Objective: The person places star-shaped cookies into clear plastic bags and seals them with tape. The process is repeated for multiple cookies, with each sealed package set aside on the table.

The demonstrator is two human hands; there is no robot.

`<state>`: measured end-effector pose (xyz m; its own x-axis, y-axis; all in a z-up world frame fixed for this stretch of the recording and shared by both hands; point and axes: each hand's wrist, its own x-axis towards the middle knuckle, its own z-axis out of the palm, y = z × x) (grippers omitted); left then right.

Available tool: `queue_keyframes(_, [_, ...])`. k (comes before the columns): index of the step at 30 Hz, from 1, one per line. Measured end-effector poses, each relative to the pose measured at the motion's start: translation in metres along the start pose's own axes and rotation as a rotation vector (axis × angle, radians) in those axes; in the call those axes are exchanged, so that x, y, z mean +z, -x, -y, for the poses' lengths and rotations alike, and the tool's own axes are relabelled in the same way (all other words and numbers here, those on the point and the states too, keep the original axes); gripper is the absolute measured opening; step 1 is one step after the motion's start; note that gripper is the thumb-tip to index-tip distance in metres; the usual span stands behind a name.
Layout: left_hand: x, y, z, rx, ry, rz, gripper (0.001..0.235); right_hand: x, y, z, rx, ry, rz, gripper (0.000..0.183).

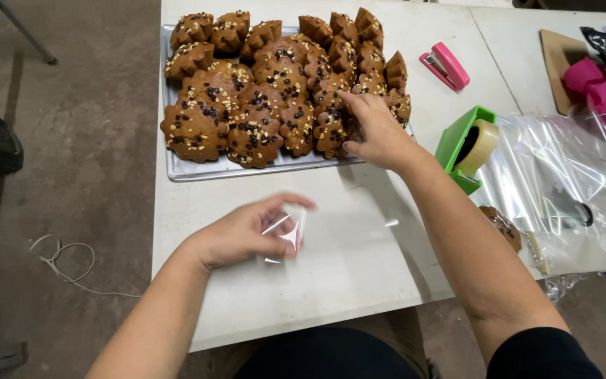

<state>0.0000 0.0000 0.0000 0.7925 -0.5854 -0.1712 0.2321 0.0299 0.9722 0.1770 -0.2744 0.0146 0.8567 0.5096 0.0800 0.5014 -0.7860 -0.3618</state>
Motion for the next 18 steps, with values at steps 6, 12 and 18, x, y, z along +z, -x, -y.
queue_keyframes(6, [-0.004,-0.01,0.006,0.08,0.109,0.093,0.044,-0.009,0.005,-0.002,0.158,-0.151,-0.023,0.067])
queue_keyframes(12, [0.005,-0.026,0.018,-0.176,-0.319,-0.282,0.03,0.0,0.029,-0.013,0.326,-0.458,-0.212,0.072])
queue_keyframes(18, [0.002,-0.021,0.007,-0.208,-0.596,-0.281,0.046,-0.049,0.087,0.037,0.038,-0.658,-0.504,0.068])
